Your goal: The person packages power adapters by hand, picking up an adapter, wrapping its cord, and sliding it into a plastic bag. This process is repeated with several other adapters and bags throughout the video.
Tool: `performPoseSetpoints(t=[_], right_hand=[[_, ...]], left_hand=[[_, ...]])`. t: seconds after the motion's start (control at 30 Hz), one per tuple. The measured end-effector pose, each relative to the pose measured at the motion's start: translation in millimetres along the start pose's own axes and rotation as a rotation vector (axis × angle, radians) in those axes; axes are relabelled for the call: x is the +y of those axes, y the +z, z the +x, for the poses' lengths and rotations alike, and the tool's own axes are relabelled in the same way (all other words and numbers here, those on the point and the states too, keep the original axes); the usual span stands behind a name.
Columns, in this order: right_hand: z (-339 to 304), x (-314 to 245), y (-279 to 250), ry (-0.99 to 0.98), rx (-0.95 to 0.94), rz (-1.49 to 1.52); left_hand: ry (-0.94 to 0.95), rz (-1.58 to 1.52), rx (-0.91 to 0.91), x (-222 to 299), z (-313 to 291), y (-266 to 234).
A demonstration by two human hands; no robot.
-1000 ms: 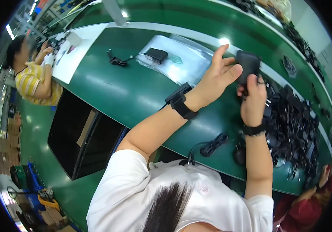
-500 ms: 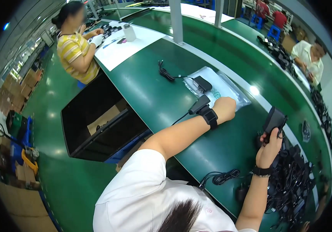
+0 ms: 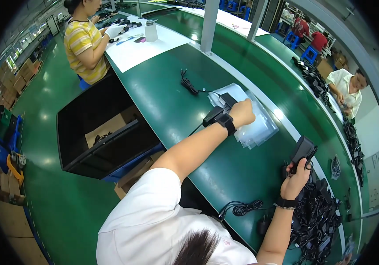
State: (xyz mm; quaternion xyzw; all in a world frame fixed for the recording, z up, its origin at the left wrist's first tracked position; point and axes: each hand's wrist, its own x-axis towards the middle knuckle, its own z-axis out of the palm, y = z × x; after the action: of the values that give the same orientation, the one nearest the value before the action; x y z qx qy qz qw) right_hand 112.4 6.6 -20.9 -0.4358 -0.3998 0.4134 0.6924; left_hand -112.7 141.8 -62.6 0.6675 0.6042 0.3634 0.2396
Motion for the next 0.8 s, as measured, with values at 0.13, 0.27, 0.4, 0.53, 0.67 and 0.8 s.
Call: performPoseSetpoints(t=[0.13,0.27,0.4,0.53,0.67,0.8], right_hand=[[3,3,-6,-0.006,-0.019,-0.025],[4,0,-2,-0.017,-0.017,-0.028],[5,-1,-3,-0.012,-0.02,-0.015],[2,-4,-2,0.034,-0.06,-0.004],[-1,-8,-2,0.181,-0.147,0.151],[-4,-28,4,0.413,-0.185,0.37]], left_hand=[[0.039,0.193,0.08,4,-7,-3],[0.11,0.263,0.079,-2,-3,-3],[0.14,0.331,-0.063,12,-7,-19],[0.228,0.033,-0.03,31,-15,-25],[0.205,-0.096,-0.017,47,-37,-1],[0.292,-0.166,-0.19,71,-74,28]])
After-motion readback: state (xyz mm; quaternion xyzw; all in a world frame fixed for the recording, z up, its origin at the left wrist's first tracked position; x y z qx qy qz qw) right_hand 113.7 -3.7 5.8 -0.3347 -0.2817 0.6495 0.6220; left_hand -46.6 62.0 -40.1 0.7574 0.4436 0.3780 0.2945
